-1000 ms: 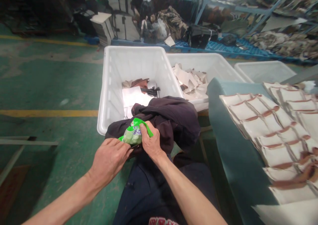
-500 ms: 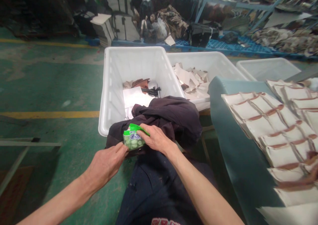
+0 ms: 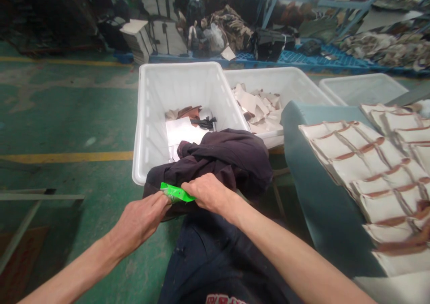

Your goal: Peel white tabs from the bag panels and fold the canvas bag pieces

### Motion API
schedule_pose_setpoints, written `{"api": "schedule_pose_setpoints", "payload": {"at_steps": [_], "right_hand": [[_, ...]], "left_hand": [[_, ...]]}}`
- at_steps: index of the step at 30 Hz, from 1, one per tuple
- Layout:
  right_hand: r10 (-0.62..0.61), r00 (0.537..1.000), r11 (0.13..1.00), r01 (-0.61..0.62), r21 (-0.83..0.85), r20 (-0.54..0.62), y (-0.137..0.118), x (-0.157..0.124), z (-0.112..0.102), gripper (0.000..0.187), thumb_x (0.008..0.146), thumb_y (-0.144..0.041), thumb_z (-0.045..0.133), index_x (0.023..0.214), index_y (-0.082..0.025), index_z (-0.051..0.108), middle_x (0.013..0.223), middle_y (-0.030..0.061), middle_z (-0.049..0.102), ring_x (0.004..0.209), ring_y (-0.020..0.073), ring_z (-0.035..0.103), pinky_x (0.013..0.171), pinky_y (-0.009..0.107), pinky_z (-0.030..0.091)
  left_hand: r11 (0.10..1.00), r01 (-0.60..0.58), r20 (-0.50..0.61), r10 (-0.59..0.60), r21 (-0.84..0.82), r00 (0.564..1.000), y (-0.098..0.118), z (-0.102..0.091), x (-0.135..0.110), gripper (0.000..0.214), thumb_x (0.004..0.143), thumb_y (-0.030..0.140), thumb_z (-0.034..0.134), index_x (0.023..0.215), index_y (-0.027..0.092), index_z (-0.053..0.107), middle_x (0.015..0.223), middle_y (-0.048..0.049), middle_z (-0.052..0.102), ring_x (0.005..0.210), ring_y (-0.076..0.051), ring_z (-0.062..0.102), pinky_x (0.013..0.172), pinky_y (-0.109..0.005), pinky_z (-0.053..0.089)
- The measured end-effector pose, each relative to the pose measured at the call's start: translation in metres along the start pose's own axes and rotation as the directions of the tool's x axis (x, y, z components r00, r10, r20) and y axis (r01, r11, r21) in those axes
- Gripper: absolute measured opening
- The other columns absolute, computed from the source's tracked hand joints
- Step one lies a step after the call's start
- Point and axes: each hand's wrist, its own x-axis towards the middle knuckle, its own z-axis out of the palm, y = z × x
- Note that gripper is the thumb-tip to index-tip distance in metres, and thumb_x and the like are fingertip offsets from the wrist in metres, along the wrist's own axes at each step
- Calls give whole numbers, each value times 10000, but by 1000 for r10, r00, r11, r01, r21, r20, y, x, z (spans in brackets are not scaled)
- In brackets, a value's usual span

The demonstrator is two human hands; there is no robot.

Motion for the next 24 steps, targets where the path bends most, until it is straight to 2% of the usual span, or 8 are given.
{"api": "schedule_pose_setpoints", "payload": {"at_steps": [3,5,8,12,14,16,19,24], "right_hand": [[10,1000,1000,-10,0,16,0,8,-1,257,923,-105,610,1157,-159,702,1139,153,794,1105,330,735,833,367,489],[36,999,998,-37,47,20,0,12,0,241,935,-178,625,1153,-206,722,1124,117,806,1082,311,746,809,346,498],[93,995,987,-96,127,24,-1,15,6,254,1005,-261,537,1172,-261,728,1091,69,820,1016,267,770,782,321,510],[181,982,967,-188,174,56,-4,16,19,230,967,-196,573,1105,-173,756,1110,159,812,1043,314,772,804,352,523],[182,980,956,-196,219,83,-2,16,23,224,997,-263,567,1073,-193,766,1098,133,821,1033,293,777,774,322,522],[172,981,945,-190,266,91,1,14,26,315,1061,-356,479,1076,-220,763,1095,96,826,1017,254,779,753,289,518],[156,982,935,-180,305,103,2,13,28,366,1082,-368,417,1121,-235,755,1123,76,824,1026,232,780,750,272,527],[186,958,940,-238,243,218,-5,32,31,211,950,-269,633,1036,-161,793,1079,174,826,982,316,802,740,347,588]], "left_hand": [[999,-32,-24,31,-16,999,1,1,0,267,1108,185,320,980,225,550,889,-32,700,775,-219,715,632,-308,498],[999,-36,-55,35,-19,998,1,3,-2,273,1112,194,323,981,223,560,886,-31,706,775,-215,715,641,-304,507],[1000,-17,-78,17,-6,997,-1,8,-4,271,1115,208,342,956,216,561,859,-30,700,743,-213,707,617,-307,502],[996,-9,-55,4,-87,998,-2,16,-2,295,1122,235,321,979,217,578,869,-34,705,753,-210,704,632,-305,509],[994,-7,-56,1,-112,998,-2,18,0,306,1121,248,318,971,223,584,862,-33,705,755,-206,701,639,-299,512],[993,5,-63,-13,-118,998,-4,16,2,284,1114,247,341,987,224,594,896,-40,717,790,-200,710,658,-286,518],[990,13,-66,-22,-138,998,-5,7,5,243,1107,234,372,1039,225,605,964,-52,731,876,-200,725,720,-278,536],[988,-94,-121,79,-125,990,5,3,6,240,1123,207,358,1016,212,572,878,-29,691,762,-180,685,652,-274,510]]}}
